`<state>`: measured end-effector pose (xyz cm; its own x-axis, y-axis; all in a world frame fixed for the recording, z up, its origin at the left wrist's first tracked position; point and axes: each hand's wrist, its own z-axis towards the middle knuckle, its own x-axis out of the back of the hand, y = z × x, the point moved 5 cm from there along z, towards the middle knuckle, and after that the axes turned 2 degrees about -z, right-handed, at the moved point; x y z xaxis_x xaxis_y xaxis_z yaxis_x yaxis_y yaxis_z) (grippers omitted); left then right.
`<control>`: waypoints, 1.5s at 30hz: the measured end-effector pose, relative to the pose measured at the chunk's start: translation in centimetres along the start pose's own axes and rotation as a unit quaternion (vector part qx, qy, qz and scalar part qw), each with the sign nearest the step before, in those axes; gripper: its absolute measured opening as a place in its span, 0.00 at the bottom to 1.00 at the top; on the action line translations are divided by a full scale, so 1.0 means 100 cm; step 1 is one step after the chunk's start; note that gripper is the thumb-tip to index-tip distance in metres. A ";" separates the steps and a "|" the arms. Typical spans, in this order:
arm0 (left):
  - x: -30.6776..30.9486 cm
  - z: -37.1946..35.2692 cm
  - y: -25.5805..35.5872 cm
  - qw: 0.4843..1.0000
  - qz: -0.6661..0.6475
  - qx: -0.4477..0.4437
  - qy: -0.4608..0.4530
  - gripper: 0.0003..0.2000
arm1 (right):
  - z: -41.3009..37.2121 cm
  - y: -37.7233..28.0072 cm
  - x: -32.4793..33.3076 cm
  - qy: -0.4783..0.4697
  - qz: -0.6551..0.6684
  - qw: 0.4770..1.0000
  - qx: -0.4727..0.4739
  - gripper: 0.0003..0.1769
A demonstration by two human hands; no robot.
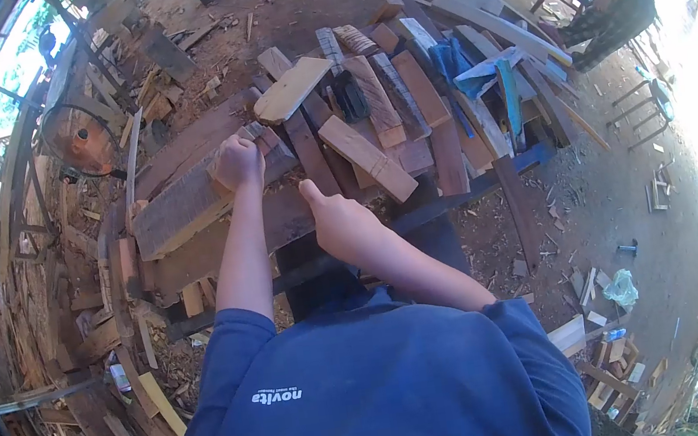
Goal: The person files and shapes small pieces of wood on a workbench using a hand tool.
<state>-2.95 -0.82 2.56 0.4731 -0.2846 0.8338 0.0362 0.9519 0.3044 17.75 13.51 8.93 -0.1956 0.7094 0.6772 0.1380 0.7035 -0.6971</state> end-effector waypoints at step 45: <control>-0.002 -0.001 -0.001 1.000 -0.016 0.006 -0.005 0.12 | 0.006 -0.002 0.005 -0.032 -0.021 0.999 -0.022 0.31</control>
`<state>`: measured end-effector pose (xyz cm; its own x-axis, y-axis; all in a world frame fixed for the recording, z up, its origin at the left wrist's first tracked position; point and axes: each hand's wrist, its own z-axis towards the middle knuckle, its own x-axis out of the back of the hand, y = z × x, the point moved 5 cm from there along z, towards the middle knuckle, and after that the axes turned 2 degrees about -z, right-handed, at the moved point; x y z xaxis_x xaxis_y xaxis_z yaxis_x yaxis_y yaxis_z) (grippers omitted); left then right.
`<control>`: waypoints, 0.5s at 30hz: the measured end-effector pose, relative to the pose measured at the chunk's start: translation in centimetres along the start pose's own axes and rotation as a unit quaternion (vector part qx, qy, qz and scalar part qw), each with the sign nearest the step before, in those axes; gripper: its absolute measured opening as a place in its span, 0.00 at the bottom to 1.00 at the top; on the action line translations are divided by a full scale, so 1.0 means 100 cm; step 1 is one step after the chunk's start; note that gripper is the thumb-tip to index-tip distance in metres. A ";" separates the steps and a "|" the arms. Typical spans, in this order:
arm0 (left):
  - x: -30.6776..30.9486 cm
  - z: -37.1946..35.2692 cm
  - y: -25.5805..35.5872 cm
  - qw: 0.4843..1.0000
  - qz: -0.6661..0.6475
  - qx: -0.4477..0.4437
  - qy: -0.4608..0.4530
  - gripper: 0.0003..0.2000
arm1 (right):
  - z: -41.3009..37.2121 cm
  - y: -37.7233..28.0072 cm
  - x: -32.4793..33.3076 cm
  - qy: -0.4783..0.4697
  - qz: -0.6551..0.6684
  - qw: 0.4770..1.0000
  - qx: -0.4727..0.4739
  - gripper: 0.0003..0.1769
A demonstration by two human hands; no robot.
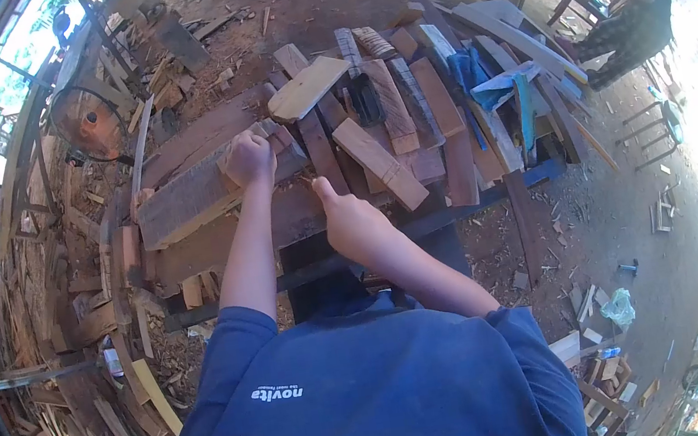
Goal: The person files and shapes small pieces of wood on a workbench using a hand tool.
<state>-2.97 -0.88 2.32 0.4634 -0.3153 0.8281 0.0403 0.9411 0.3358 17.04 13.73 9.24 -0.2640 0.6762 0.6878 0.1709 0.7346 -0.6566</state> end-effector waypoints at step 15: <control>-0.001 0.002 0.000 0.999 0.026 -0.015 0.013 0.11 | -0.001 0.008 -0.003 0.021 -0.019 1.000 0.008 0.25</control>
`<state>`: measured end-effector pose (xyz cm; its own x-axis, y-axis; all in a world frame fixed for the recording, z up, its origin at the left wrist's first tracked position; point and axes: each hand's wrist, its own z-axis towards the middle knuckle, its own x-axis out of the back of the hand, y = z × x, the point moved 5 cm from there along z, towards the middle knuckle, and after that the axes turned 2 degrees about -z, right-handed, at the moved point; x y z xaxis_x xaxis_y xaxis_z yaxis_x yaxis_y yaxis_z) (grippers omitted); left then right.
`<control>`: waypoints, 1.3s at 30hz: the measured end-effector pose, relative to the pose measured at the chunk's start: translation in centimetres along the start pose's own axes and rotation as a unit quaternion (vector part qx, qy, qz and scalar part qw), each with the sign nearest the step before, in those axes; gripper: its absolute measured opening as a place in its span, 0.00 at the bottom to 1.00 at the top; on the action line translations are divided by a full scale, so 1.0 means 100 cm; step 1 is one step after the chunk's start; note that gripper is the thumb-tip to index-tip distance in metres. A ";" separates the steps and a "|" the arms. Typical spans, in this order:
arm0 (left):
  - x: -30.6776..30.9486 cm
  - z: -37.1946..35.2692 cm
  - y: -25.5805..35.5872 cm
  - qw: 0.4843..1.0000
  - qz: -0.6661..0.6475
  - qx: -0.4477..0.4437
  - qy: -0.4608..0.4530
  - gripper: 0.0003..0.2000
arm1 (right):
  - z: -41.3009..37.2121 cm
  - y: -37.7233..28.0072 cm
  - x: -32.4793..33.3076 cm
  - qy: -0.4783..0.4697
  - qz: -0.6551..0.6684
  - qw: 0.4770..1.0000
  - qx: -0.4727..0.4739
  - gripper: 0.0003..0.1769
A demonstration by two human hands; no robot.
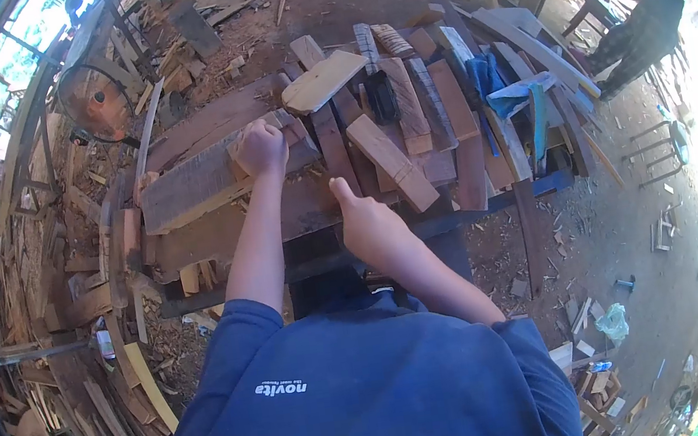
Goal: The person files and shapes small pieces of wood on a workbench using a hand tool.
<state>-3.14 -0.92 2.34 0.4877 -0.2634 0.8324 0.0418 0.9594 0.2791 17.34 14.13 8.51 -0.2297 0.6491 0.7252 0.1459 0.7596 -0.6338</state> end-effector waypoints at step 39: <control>0.001 0.000 0.001 1.000 0.009 -0.015 0.014 0.10 | -0.011 0.035 -0.044 0.057 0.085 0.995 0.015 0.28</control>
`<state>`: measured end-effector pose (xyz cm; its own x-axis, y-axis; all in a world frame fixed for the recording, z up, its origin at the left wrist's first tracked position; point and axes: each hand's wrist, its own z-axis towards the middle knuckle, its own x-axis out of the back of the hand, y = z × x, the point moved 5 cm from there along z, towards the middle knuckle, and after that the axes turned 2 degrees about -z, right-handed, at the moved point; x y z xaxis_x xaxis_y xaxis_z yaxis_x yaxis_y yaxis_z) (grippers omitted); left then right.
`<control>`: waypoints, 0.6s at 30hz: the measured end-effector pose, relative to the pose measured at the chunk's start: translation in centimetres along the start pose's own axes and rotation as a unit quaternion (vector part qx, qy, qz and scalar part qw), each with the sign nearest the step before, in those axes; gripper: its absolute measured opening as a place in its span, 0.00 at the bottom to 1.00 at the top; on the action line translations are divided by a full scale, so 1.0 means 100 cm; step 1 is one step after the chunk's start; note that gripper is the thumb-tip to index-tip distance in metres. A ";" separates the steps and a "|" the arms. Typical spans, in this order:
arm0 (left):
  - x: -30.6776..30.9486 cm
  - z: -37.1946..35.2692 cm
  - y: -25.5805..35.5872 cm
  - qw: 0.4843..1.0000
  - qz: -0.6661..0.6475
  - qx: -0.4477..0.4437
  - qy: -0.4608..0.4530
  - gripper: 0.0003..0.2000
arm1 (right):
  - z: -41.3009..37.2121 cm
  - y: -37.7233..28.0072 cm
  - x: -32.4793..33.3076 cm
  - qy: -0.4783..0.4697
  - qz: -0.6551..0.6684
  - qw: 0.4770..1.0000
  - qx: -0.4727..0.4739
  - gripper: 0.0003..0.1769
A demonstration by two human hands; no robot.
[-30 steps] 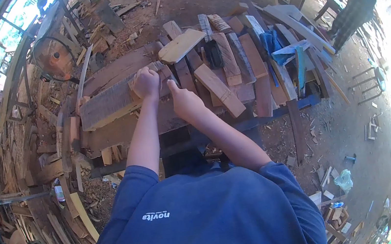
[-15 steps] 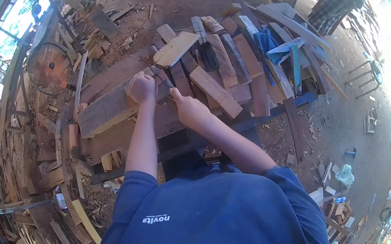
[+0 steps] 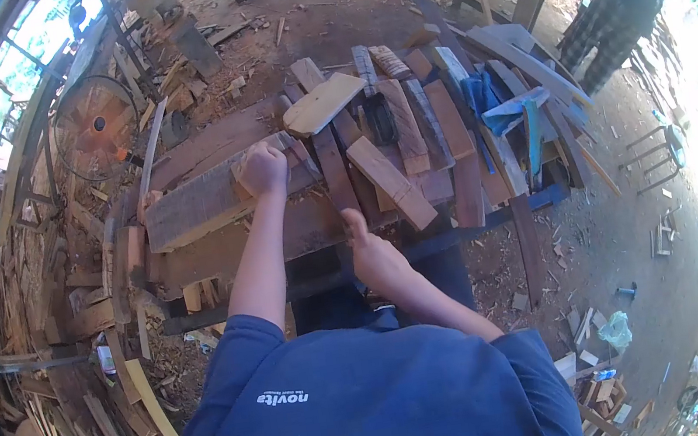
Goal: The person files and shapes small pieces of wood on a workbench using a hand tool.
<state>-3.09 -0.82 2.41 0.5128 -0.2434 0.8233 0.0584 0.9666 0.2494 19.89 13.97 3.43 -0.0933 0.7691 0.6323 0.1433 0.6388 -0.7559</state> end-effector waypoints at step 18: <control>-0.005 0.005 -0.011 0.999 -0.003 0.043 -0.009 0.11 | 0.022 -0.052 0.031 -0.090 -0.150 0.984 -0.031 0.13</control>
<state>-3.84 -1.76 2.00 0.4964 -0.2522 0.8307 -0.0126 0.9547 0.2974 16.65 13.11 8.98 -0.3135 0.5407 0.7806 0.1421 0.8395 -0.5245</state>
